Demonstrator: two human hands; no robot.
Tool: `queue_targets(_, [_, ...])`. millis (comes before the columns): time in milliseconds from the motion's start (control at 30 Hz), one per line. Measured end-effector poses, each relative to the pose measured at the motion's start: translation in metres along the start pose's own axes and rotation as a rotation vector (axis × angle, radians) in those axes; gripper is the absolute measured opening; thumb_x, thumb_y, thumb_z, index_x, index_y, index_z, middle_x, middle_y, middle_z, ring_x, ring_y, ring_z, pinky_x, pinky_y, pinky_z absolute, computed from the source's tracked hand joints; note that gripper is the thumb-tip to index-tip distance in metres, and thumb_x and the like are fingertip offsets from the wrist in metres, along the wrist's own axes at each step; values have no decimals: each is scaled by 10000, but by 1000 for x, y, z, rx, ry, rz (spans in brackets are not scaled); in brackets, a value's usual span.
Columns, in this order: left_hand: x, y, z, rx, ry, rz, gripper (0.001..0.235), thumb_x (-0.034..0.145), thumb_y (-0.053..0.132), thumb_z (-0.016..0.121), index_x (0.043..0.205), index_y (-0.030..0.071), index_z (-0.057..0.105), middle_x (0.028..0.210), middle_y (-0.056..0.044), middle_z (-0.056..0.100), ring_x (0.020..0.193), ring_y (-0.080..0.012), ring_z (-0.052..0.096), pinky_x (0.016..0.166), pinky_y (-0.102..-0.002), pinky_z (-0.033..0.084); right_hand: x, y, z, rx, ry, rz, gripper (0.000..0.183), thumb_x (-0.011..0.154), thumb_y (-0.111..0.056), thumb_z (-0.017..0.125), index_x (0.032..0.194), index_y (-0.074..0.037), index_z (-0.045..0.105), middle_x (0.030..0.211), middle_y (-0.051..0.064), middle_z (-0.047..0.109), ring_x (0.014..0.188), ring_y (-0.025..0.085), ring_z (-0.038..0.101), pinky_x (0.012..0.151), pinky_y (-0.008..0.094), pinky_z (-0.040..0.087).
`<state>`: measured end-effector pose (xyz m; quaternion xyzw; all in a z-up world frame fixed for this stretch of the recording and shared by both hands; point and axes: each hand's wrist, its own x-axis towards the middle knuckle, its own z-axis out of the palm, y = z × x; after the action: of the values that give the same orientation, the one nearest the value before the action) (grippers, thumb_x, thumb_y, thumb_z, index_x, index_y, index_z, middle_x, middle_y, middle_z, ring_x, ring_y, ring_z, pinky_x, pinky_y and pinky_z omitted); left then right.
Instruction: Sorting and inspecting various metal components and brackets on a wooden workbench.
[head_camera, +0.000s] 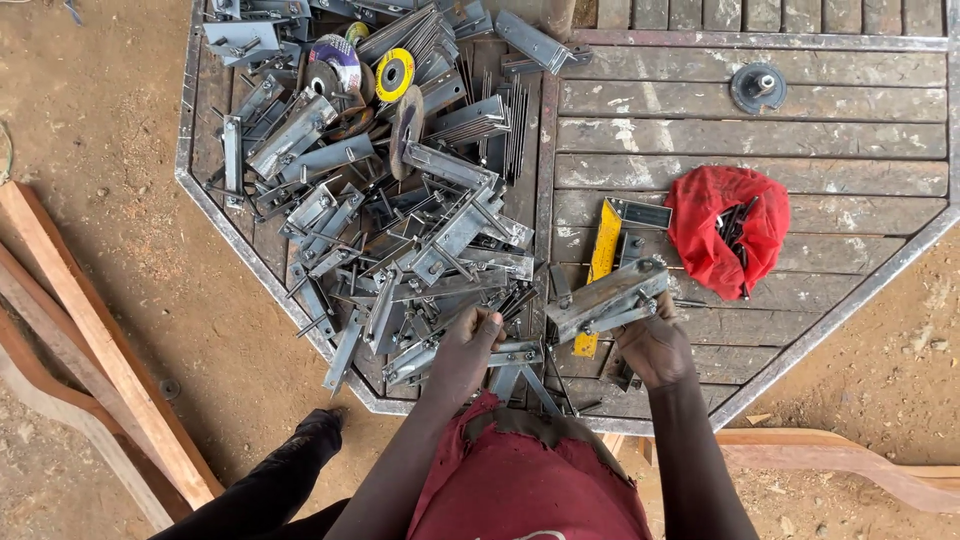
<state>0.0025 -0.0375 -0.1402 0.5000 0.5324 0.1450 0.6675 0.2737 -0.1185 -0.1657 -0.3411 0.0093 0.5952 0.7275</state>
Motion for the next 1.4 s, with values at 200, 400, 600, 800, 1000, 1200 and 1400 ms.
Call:
queue_targets(200, [-10,40,6,-108,-174,5,689,1093,628,335,1295,35,621,1163,-195,688,1122,-298,653,1006,-513,511,21,14,1,-211,-124,26,148,1017,-64,543,1127,-62,643,999,142,742,943,264,756,881,398,619])
queue_targets(400, [-19,56,20,-552,-64,-250,596,961,646,615,1163,88,556,1014,-102,566,929,-248,636,894,-430,585,6,36,61,-375,-7,42,147,1037,-134,604,1085,-30,696,806,46,663,726,133,701,687,231,611])
queue_targets(600, [-14,10,30,-696,-78,-221,357,962,470,762,983,160,585,897,-56,575,931,-238,581,905,-427,438,-17,30,110,-156,55,114,159,1022,-226,655,1074,-84,706,777,118,712,662,188,722,619,276,615])
queue_targets(800, [-3,-8,33,-724,-57,-160,280,984,296,765,960,133,539,870,-32,509,847,-198,536,724,-339,451,-23,35,80,-157,-138,141,563,985,-326,642,1427,-8,499,950,118,683,816,223,708,732,358,621])
queue_targets(1000, [-25,18,30,-608,-160,-122,212,998,241,751,986,135,567,907,-31,587,866,-167,603,747,-304,476,-38,27,94,-243,19,50,276,984,-144,670,1237,-34,651,830,21,634,718,171,697,653,298,626])
queue_targets(1200, [-28,20,39,-555,-217,-70,243,969,195,756,1164,109,641,992,-64,714,897,-149,714,709,-217,538,-52,8,112,-145,105,74,318,994,-149,631,1303,-78,625,995,107,713,892,250,722,841,379,579])
queue_targets(1400, [-47,70,62,-234,-226,-98,583,848,224,765,1396,119,596,1204,-75,724,1136,-181,687,961,-332,590,-74,-22,127,-234,315,168,503,1031,-153,360,1526,-86,422,1426,217,559,1294,376,532,1106,524,398])
